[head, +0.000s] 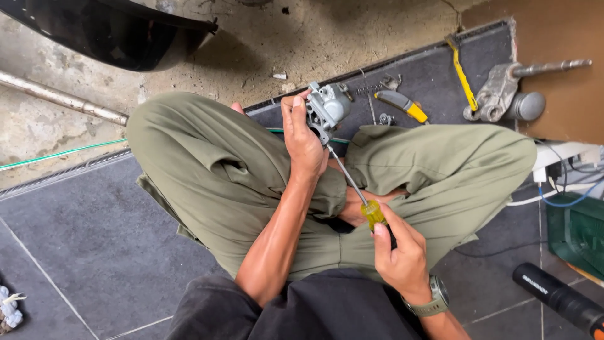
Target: Scraping old gasket material or residue from a motorcycle carburetor body using a utility knife and a screwdriver.
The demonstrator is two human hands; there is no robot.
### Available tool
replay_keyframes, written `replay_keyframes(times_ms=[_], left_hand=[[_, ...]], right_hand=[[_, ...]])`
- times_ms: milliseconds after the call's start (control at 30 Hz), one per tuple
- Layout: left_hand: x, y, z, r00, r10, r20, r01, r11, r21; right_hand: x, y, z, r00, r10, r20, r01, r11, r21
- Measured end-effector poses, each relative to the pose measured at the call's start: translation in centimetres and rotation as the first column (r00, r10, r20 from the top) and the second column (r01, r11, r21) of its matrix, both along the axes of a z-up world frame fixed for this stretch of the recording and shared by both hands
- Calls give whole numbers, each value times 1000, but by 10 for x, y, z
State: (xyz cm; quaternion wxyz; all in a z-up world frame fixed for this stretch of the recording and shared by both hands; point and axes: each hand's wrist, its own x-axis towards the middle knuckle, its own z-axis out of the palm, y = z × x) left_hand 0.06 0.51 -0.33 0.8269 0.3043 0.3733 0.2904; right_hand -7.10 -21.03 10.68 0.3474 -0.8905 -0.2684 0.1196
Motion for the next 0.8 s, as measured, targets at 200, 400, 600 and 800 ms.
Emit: replay_keyframes(times_ms=[200,400,600,800], left_hand=[[2,2,5,1000,-13,-2,13,1000,17],[3,5,-2,989,-56,-140,79,983,165],[9,4,4,995,48,86,-36,991,-131],[19,6,-3,984,140,110,-115,972,-206]], right_hand=[[18,6,17,613,-107,-783,369,915,164],[30,-3,6,254,102,-962,527,819,226],[19,-3,12,843,-156,-514,228,971,78],[16,22,14,952,127,280,-99,989,-111]])
